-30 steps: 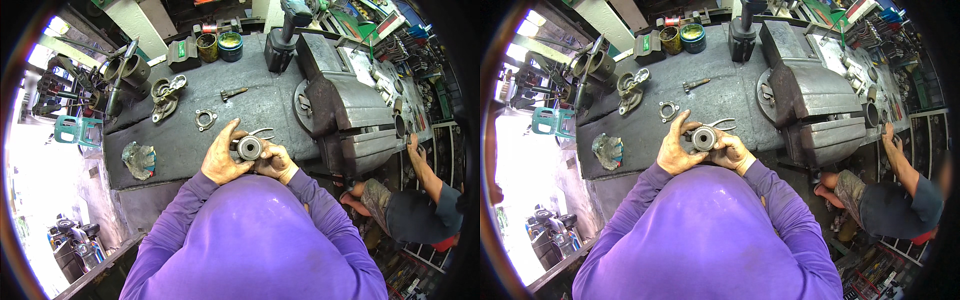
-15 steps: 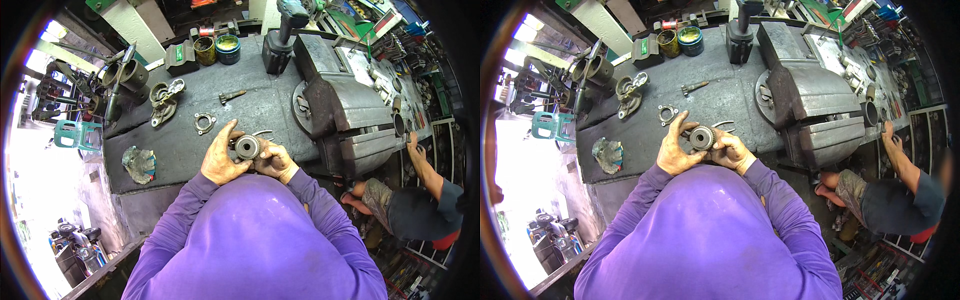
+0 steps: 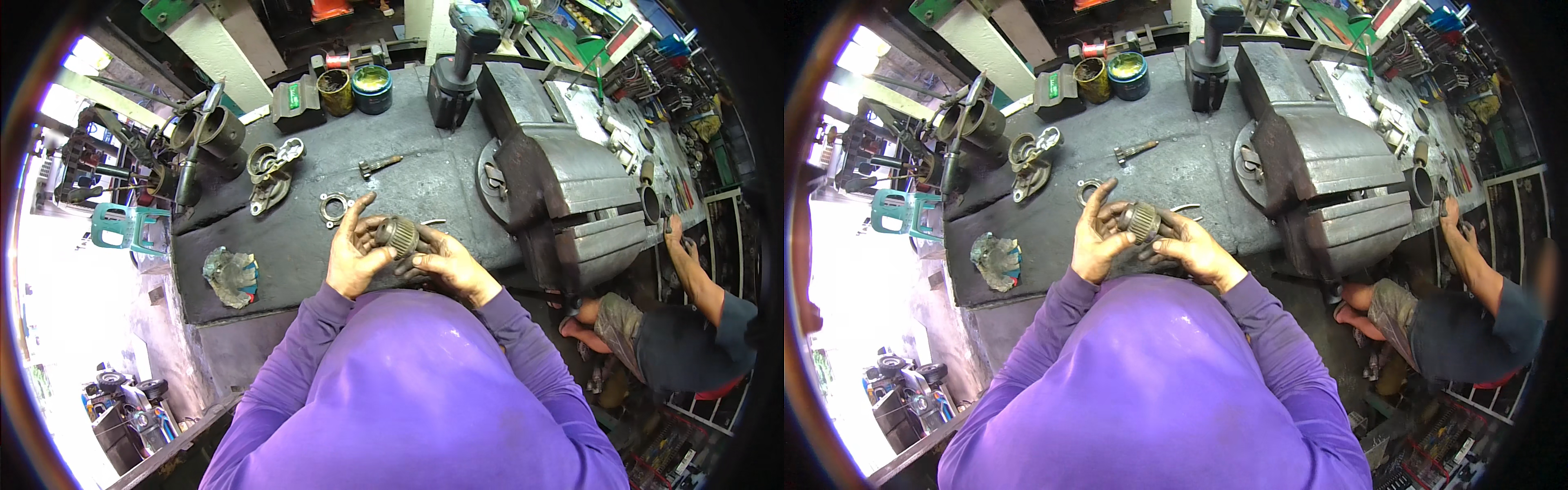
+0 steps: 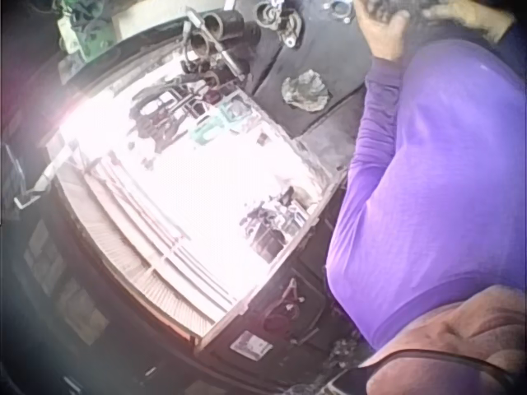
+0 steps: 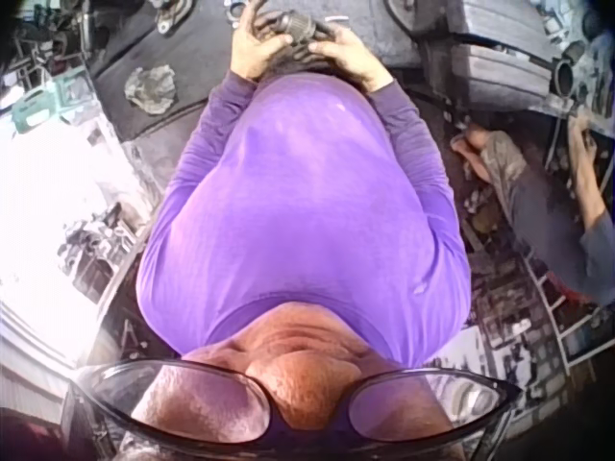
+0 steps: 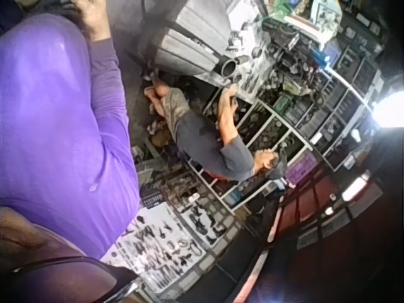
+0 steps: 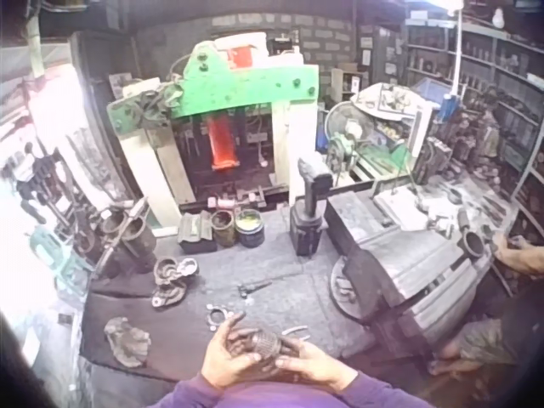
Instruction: The person uses pliers to remove a retaining ring from a cylindrical gear, then hammers the gear with a metal block to adjust or seat it. They repeatedly inspect the gear and use a hammer and block to tap it into place on the workbench.
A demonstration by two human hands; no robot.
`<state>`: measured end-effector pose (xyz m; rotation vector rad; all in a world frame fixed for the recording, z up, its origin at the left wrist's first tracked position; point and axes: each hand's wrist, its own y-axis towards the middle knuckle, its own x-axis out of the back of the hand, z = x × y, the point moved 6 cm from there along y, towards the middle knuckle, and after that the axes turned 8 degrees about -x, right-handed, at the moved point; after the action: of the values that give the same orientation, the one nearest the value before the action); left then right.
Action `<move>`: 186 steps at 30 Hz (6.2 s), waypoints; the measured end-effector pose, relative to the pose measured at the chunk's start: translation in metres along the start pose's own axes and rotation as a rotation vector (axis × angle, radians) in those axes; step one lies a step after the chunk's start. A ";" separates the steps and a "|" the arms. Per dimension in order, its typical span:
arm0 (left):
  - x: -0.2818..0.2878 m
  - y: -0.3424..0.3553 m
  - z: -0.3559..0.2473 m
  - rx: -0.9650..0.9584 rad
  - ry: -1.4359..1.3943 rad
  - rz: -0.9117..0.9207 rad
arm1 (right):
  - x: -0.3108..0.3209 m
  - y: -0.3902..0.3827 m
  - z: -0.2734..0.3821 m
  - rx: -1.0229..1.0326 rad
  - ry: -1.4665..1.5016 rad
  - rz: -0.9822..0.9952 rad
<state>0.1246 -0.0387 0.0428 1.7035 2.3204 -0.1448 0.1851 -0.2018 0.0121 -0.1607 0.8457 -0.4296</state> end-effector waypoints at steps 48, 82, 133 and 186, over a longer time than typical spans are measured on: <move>0.009 -0.026 0.045 0.419 -0.715 -0.054 | -0.007 0.002 0.019 0.156 -0.584 -0.367; 0.025 -0.005 -0.025 0.001 0.306 0.494 | -0.055 -0.014 0.009 0.333 -0.705 -0.542; -0.068 -0.029 0.001 -0.022 0.436 -0.001 | 0.104 -0.099 -0.051 -0.121 -0.747 -0.589; -0.268 0.073 -0.061 -0.501 0.538 0.374 | 0.046 -0.273 -0.034 0.399 -0.348 -0.591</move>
<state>0.2598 -0.2493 0.1774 2.0067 2.0284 0.9846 0.1035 -0.4663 0.0416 -0.1084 0.3435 -1.0807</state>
